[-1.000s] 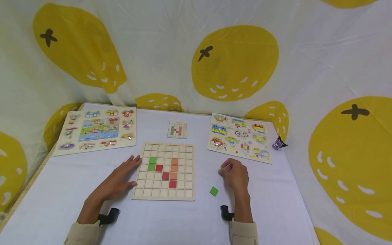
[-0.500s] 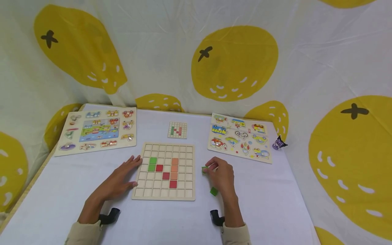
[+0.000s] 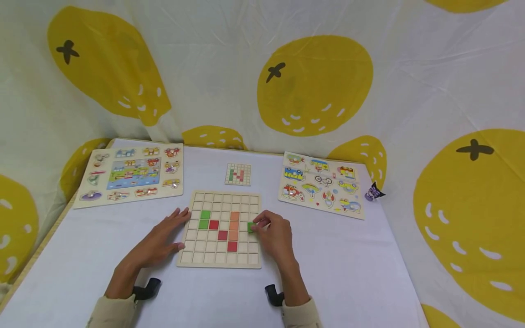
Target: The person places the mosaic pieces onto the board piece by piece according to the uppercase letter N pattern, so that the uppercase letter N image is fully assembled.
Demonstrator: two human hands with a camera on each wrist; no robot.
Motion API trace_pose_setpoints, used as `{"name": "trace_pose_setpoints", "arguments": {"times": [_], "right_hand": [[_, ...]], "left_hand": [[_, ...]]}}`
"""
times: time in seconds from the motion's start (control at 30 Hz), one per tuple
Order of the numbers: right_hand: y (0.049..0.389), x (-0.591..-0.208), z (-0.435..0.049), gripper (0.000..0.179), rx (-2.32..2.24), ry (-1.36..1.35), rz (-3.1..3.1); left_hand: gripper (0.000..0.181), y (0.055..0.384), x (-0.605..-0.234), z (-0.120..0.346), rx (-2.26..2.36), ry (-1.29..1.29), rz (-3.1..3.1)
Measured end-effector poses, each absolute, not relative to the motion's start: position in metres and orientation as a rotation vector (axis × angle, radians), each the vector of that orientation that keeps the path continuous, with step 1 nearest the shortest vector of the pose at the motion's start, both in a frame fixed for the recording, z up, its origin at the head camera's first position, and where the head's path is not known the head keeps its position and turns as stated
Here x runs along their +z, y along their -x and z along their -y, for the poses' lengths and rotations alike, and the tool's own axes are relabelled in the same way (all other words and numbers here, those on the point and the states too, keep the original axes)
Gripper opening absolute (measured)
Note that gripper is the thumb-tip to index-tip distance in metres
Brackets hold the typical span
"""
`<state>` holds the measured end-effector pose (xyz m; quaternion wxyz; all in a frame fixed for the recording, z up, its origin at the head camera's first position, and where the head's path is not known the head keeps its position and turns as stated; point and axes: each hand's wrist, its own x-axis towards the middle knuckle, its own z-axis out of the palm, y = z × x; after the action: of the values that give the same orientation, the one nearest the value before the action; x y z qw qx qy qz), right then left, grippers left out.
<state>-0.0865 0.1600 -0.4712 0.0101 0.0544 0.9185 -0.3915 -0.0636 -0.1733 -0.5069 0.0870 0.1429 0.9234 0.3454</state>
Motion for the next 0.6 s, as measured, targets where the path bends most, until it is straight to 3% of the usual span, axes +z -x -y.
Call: {"name": "trace_pose_setpoints", "arguments": {"times": [0.6], "right_hand": [[0.083,-0.476,-0.094,0.013,-1.271,0.073,-2.799]], "left_hand": [[0.092,0.063,-0.504,0.173,1.042,-0.434,-2.746]]}}
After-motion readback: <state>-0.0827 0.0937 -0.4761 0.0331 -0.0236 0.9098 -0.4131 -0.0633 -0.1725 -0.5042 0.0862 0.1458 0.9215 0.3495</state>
